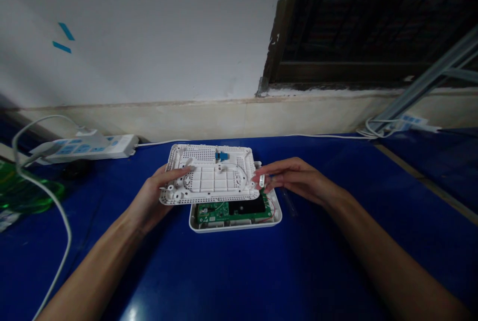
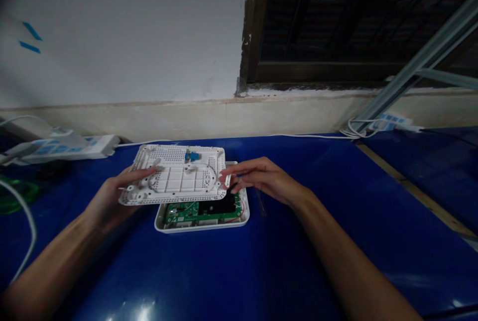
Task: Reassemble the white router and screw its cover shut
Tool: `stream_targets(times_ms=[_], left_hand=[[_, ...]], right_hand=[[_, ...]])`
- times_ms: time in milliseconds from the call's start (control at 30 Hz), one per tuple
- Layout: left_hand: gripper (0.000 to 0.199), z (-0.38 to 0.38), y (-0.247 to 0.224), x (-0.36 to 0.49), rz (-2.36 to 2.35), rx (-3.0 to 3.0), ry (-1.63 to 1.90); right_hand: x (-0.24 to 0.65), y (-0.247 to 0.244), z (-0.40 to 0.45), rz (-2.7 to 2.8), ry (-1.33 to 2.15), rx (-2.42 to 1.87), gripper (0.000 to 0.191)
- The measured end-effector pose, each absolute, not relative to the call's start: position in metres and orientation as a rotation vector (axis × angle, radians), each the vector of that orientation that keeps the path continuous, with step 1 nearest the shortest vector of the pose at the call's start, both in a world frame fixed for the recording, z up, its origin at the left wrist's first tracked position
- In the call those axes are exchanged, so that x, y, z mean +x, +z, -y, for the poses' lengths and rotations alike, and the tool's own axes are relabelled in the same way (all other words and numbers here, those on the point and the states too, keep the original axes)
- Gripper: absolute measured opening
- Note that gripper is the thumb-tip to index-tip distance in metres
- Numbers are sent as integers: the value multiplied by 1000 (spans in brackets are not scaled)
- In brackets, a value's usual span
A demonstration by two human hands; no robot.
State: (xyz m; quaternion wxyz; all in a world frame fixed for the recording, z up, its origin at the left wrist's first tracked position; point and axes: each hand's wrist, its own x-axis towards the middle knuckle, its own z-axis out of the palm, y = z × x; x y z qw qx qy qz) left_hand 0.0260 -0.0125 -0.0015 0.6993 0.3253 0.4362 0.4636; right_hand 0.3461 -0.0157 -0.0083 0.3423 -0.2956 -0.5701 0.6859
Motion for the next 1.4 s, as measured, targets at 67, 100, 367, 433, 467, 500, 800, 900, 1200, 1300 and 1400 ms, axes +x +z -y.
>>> stream_targets(times_ms=[67,100,367,433,467,500,800,900,1200,1300,1400], left_hand=[[57,12,0,25,-1015,717,1042],[56,12,0,24,-1029,715,1038],[59,14,3,22,-1061,732,978],[62,15,3,23,-1048,738,967],[64,16,3,23,-1045,739,966],[65,16,2,24,-1042,739,966],[68,16,1,26,-1017,742,1005],[67,15,2,26,-1034,736,1020],[67,17,4,25,-993,751,995],[70,17,3,24,-1004,763,994],[67,16,1,24,-1018,775,993]], right_hand=[[349,-10,15,1463,1870,-687,40],[350,-11,15,1463,1882,-665,42],[341,-18,18,1576,1392,-922,24],[336,-16,18,1632,1158,-976,16],[334,-15,18,1674,1028,-985,13],[332,-13,18,1718,909,-985,10],[310,-15,28,1473,1154,-961,28],[304,-16,29,1397,1276,-955,36],[306,-19,27,1983,653,-1088,26],[306,-19,25,2047,548,-1123,34],[307,-19,24,2036,534,-1192,30]])
